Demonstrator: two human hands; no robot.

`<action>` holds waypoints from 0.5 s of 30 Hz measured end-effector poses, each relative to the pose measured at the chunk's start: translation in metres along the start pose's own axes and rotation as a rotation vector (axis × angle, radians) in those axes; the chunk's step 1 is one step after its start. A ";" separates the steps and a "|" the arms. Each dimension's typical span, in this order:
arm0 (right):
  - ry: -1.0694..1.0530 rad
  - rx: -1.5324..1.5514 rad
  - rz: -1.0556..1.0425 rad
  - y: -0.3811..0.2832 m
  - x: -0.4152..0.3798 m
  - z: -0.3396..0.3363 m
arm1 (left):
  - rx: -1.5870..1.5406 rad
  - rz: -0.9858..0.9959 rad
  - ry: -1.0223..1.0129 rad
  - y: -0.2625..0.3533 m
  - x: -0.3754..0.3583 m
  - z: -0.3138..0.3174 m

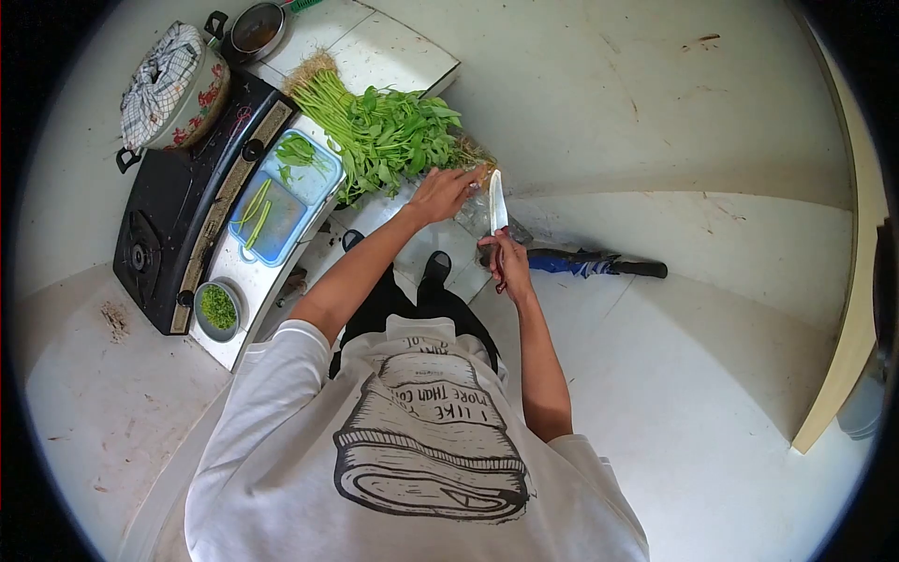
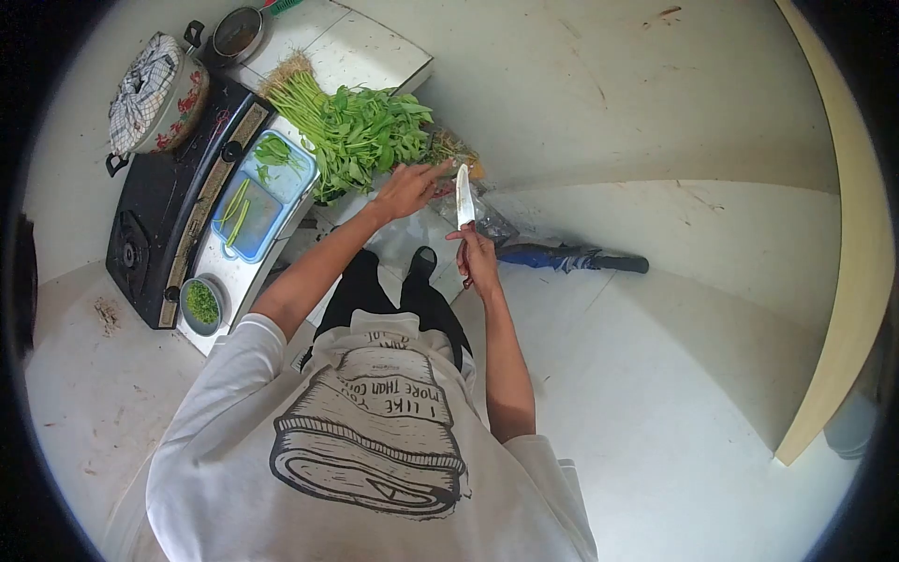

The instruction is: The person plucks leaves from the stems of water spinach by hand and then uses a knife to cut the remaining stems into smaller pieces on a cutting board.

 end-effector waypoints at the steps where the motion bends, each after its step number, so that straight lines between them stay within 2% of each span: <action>1: 0.026 0.001 0.006 0.001 0.001 -0.004 | -0.052 -0.031 -0.016 0.000 0.005 -0.001; 4: 0.091 0.020 0.011 0.007 0.001 -0.012 | -0.187 0.045 0.059 0.004 0.008 -0.007; 7: 0.110 0.041 -0.007 0.014 0.000 -0.012 | -0.205 -0.059 -0.042 -0.004 -0.005 -0.001; 11: 0.081 0.000 0.005 0.019 -0.001 0.003 | -0.268 -0.031 -0.038 -0.010 -0.041 -0.017; 14: 0.019 -0.039 0.016 0.017 0.000 0.027 | -0.355 -0.132 -0.067 -0.043 -0.068 -0.014; 15: -0.009 -0.054 0.006 0.015 0.001 0.038 | -0.390 -0.107 0.022 -0.056 -0.078 -0.016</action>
Point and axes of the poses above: each hand's wrist, its own x-axis towards the middle knuckle, its own z-axis out of the palm, y = z × x, the point moved 8 cm from there along x, towards the middle knuckle, and after that the axes turned 9 degrees about -z, right-handed, at the moved point
